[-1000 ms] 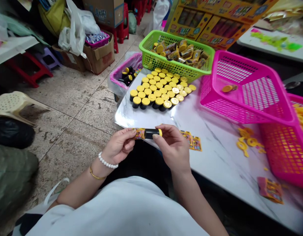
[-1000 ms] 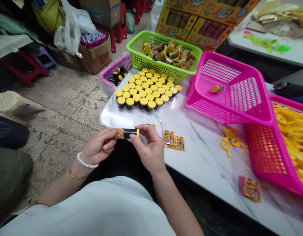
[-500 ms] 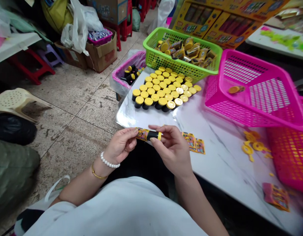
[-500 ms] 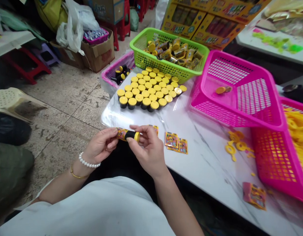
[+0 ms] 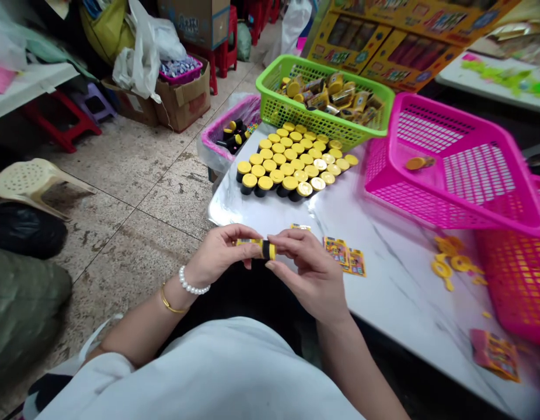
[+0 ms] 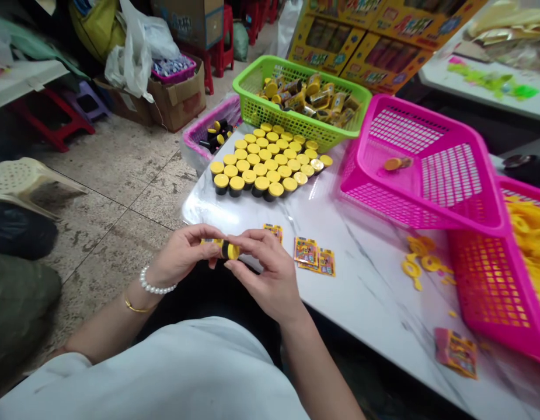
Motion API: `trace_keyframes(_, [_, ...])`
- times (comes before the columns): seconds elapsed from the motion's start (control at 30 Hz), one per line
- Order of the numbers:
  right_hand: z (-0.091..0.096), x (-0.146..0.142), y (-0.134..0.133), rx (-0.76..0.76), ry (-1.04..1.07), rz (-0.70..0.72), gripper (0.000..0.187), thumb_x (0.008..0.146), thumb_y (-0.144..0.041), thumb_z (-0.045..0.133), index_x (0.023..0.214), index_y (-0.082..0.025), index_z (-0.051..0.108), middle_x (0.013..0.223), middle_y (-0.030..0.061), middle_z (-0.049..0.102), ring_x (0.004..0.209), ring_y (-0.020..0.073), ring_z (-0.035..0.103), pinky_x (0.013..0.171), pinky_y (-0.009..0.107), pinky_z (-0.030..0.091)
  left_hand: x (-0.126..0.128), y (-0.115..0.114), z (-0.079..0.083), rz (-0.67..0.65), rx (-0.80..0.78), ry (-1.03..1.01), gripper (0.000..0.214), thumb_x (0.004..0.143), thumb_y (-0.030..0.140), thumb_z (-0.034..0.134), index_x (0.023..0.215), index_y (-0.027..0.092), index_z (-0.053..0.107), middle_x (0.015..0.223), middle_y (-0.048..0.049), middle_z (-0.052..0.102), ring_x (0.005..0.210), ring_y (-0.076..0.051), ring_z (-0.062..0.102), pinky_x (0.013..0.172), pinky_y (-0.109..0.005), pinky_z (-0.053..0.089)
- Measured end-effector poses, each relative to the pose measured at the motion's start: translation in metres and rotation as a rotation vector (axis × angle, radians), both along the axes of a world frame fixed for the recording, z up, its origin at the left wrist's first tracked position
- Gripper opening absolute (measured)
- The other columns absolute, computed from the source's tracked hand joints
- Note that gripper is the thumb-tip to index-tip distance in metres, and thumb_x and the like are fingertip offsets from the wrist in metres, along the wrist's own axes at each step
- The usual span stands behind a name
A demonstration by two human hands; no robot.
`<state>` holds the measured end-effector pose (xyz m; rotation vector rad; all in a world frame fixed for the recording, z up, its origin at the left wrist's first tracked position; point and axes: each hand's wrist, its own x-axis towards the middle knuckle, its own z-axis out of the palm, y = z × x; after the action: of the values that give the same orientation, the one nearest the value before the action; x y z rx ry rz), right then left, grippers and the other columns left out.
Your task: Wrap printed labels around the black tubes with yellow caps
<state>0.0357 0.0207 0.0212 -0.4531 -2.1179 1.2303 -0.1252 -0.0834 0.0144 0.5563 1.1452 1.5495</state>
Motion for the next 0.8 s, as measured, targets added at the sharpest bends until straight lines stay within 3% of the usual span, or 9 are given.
trace_keyframes(0.17, [0.005,0.010,0.009,0.263,0.055,-0.118,0.035,0.081,-0.017,0.080,0.113,-0.029,0.073,0.099,0.0040,0.072,0.092,0.0209,0.069,0.084,0.039,0.059,0.011,0.016,0.004,-0.018,0.051,-0.025,0.035,0.069,0.030,0.089,0.096,0.013,0.075,0.080,-0.0040,0.073,0.065,-0.011,0.065,0.063,-0.024,0.055])
trace_keyframes(0.3, [0.004,0.015,0.012,0.296,0.075,-0.177,0.034,0.077,-0.016,0.082,0.108,-0.029,0.074,0.099,0.0040,0.077,0.093,0.0233,0.073,0.086,0.041,0.060,0.013,0.017,0.009,-0.065,0.033,0.014,0.037,0.072,0.032,0.087,0.102,0.015,0.075,0.080,-0.0045,0.074,0.064,-0.012,0.066,0.059,-0.023,0.054])
trace_keyframes(0.37, [-0.001,0.015,0.010,0.166,0.076,-0.187,0.027,0.076,-0.020,0.084,0.101,-0.027,0.076,0.093,0.0034,0.079,0.084,0.0220,0.075,0.079,0.038,0.062,0.014,0.015,0.012,-0.029,0.026,0.097,0.029,0.073,0.030,0.086,0.095,0.014,0.076,0.081,-0.0051,0.074,0.063,-0.011,0.064,0.060,-0.022,0.054])
trace_keyframes(0.43, [-0.005,0.014,0.008,-0.075,0.066,-0.154,0.015,0.079,-0.027,0.083,0.092,-0.024,0.076,0.082,0.0019,0.078,0.070,0.0194,0.074,0.067,0.033,0.063,0.013,0.015,0.014,-0.025,0.023,0.133,0.028,0.072,0.031,0.086,0.091,0.013,0.075,0.079,-0.0052,0.074,0.061,-0.010,0.064,0.059,-0.022,0.054])
trace_keyframes(0.53, [-0.005,0.014,0.009,-0.359,0.017,-0.065,0.017,0.083,-0.034,0.079,0.096,-0.023,0.076,0.083,0.0023,0.077,0.069,0.0173,0.073,0.064,0.030,0.062,0.010,0.017,0.015,-0.124,-0.036,0.098,0.035,0.074,0.042,0.084,0.088,0.013,0.071,0.062,-0.0022,0.068,0.050,-0.011,0.060,0.048,-0.021,0.050])
trace_keyframes(0.6, [-0.002,0.017,0.014,-0.400,0.012,0.014,0.031,0.084,-0.034,0.078,0.114,-0.027,0.075,0.104,0.0058,0.077,0.081,0.0175,0.074,0.072,0.032,0.063,0.007,0.019,0.014,-0.187,-0.063,0.071,0.040,0.076,0.049,0.081,0.088,0.014,0.068,0.054,0.0000,0.064,0.044,-0.010,0.057,0.042,-0.019,0.046])
trace_keyframes(0.67, [0.001,0.019,0.020,-0.371,0.010,0.103,0.033,0.085,-0.031,0.078,0.118,-0.031,0.075,0.118,0.0075,0.073,0.096,0.0194,0.072,0.082,0.035,0.062,0.005,0.019,0.012,-0.241,-0.056,0.013,0.044,0.076,0.054,0.080,0.089,0.015,0.065,0.058,-0.0006,0.066,0.043,-0.010,0.058,0.040,-0.018,0.045])
trace_keyframes(0.73, [0.000,0.021,0.025,-0.347,0.033,0.146,0.022,0.084,-0.028,0.079,0.106,-0.032,0.080,0.114,0.0064,0.073,0.105,0.0205,0.069,0.089,0.037,0.059,0.005,0.017,0.009,-0.307,-0.030,-0.103,0.050,0.073,0.058,0.080,0.092,0.015,0.064,0.065,-0.0031,0.070,0.045,-0.011,0.061,0.039,-0.018,0.046])
trace_keyframes(0.8, [-0.005,0.020,0.024,-0.370,0.104,0.121,0.015,0.080,-0.028,0.083,0.094,-0.033,0.082,0.101,0.0044,0.075,0.098,0.0194,0.070,0.084,0.036,0.059,0.006,0.015,0.006,-0.349,-0.008,-0.205,0.054,0.070,0.058,0.083,0.095,0.015,0.063,0.069,-0.0045,0.072,0.047,-0.013,0.064,0.038,-0.019,0.047])
